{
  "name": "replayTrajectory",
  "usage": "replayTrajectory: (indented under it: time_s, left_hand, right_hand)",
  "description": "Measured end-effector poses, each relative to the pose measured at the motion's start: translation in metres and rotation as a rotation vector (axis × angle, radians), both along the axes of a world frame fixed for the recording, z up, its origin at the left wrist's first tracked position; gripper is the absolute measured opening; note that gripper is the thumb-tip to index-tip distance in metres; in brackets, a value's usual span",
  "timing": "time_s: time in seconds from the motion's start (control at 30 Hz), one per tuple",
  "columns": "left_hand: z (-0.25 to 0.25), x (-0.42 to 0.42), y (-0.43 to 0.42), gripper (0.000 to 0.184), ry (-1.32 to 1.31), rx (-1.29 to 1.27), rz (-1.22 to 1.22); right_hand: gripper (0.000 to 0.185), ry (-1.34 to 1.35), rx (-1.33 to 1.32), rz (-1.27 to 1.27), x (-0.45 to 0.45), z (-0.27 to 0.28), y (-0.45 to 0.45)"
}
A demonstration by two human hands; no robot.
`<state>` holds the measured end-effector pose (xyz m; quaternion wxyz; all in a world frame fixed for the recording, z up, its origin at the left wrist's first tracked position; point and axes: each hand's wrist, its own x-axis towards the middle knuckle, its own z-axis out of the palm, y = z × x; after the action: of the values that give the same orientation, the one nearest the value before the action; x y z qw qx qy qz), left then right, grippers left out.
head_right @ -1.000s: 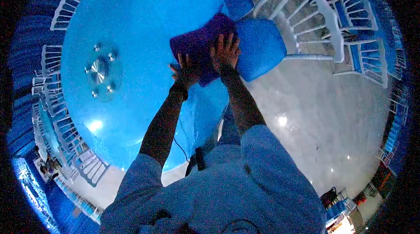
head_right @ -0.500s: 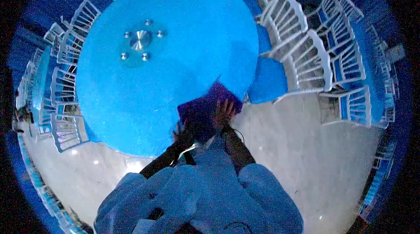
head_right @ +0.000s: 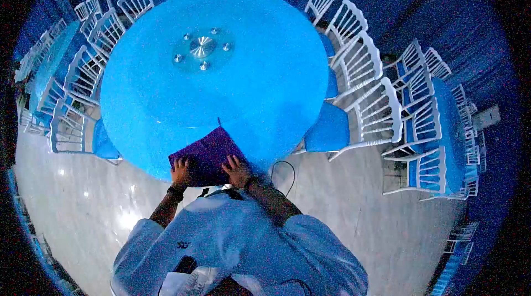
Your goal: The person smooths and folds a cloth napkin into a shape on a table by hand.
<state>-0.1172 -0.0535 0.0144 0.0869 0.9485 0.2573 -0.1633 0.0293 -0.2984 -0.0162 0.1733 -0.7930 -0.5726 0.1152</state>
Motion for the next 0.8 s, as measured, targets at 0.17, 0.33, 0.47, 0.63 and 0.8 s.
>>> replayTrajectory:
  time_s: [0.17, 0.33, 0.47, 0.63, 0.8]
  left_hand:
    - [0.017, 0.037, -0.013, 0.059, -0.095, -0.097, 0.083]
    - [0.01, 0.08, -0.029, 0.057, -0.029, -0.149, -0.173]
    - [0.046, 0.132, -0.069, 0.058, 0.024, -0.194, -0.206]
    - [-0.024, 0.155, -0.097, 0.065, -0.064, -0.022, -0.275]
    - [-0.029, 0.211, -0.122, 0.075, -0.077, 0.142, -0.393]
  right_hand:
    - [0.058, -0.115, 0.059, -0.205, -0.002, -0.022, -0.019]
    - [0.056, 0.096, 0.026, -0.563, -0.008, -0.02, -0.032]
    - [0.058, 0.025, -0.104, -0.593, 0.008, -0.018, -0.041]
    - [0.062, 0.098, -0.13, -0.796, 0.049, 0.002, -0.063]
    - [0.059, -0.069, -0.097, -0.944, 0.081, -0.003, -0.08]
